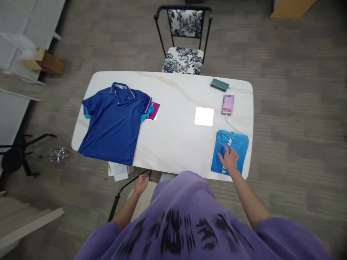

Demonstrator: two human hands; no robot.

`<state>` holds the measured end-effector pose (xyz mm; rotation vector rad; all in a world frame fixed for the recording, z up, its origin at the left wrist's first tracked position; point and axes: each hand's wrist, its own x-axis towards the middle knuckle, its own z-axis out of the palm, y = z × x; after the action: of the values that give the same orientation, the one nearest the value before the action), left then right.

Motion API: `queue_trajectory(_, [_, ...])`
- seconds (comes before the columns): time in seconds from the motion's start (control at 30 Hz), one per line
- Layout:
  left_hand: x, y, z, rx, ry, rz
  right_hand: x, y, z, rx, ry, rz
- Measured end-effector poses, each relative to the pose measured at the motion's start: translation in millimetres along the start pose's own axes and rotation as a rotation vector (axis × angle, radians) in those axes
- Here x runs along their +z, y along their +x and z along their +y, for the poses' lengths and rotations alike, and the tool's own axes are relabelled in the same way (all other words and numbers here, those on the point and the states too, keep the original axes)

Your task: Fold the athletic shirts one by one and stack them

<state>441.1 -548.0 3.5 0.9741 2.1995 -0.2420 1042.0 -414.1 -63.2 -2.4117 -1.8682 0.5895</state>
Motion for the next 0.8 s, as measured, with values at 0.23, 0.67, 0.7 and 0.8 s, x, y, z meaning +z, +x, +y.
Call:
queue_trajectory(0.23, [-66.8, 119, -109, 0.043, -0.137, 0.136, 44, -24, -159, -0.199, 0.093, -0.251])
queue_trajectory(0.67, [-120.6, 231, -182, 0.307, -0.056, 0.033, 122, 154, -625, -0.230, 0.231, -0.455])
queue_trajectory(0.7, [-123.0, 233, -186, 0.314, -0.066, 0.027, 132, 174, -651, -0.204, 0.253, -0.428])
queue_trajectory(0.8, [-131.2, 236, -198, 0.342, -0.109, 0.007, 158, 221, -712, -0.114, 0.305, -0.354])
